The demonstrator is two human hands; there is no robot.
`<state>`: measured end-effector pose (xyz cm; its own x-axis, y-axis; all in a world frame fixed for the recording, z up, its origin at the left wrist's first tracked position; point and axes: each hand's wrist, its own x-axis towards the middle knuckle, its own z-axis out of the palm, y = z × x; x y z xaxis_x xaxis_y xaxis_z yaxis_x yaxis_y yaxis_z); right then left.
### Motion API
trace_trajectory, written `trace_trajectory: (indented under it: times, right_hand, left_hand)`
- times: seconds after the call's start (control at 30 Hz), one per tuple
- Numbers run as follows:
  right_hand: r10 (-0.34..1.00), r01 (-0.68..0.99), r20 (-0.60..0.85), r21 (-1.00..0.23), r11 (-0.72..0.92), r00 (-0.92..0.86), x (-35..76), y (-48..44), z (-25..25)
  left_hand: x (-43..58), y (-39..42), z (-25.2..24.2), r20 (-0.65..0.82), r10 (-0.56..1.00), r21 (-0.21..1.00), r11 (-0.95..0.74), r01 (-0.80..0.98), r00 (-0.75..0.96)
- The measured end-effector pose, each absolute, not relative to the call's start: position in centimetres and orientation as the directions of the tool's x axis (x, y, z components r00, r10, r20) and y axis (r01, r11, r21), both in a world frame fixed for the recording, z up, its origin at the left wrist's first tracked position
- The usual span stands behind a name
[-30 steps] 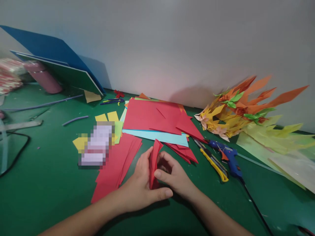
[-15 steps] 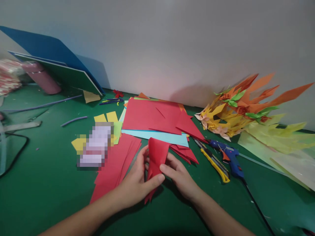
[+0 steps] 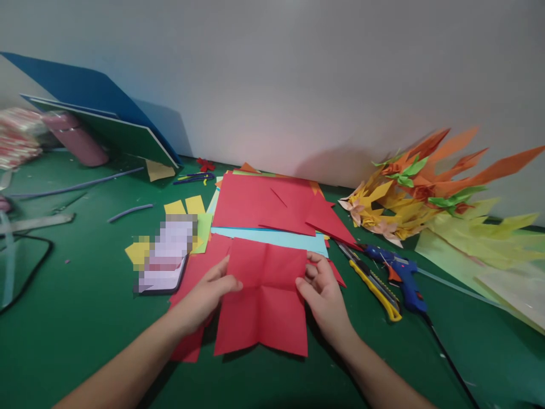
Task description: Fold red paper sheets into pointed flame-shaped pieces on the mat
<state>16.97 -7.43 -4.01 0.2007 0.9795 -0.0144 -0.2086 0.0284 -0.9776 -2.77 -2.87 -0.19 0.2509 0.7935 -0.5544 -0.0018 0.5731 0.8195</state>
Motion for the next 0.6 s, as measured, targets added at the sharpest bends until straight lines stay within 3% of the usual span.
trace_trajectory:
  times: [0.1, 0.17, 0.2, 0.27, 0.37, 0.47, 0.6]
  right_hand:
    - [0.974, -0.034, 0.0, -0.999, 0.008, 0.228, 17.0, -7.3, -4.7]
    - [0.972, 0.084, 0.019, -0.996, 0.0, 0.233, 16.9, -7.3, -5.0]
    - [0.972, 0.135, 0.036, -0.991, 0.005, 0.231, 16.9, -7.4, -5.0]
    - [0.973, 0.227, 0.082, -0.973, 0.032, 0.214, 16.7, -7.5, -4.9]
    - [0.976, 0.374, 0.152, -0.924, 0.083, 0.158, 16.7, -7.7, -4.4]
    - [0.973, 0.494, 0.202, -0.861, 0.122, 0.113, 16.9, -7.7, -4.2]
    - [0.968, 0.554, 0.228, -0.821, 0.135, 0.102, 17.4, -7.5, -4.5]
  left_hand:
    - [-3.0, -2.3, 0.2, -0.573, 0.768, 0.803, 0.596, 0.009, 0.288]
    - [-3.0, -2.1, 0.1, -0.509, 0.8, 0.858, 0.502, 0.109, 0.319]
    - [-3.0, -1.9, 0.0, -0.428, 0.838, 0.903, 0.391, 0.177, 0.337]
    - [-3.0, -1.8, -0.5, -0.041, 0.943, 0.941, -0.075, 0.33, 0.329]
    - [-3.0, -1.8, -1.0, 0.351, 0.821, 0.623, -0.563, 0.543, 0.45]
    - [-3.1, -2.1, -1.2, 0.377, 0.613, 0.399, -0.784, 0.475, 0.695]
    - [-2.7, -2.5, -1.2, 0.221, 0.45, 0.294, -0.877, 0.381, 0.865]
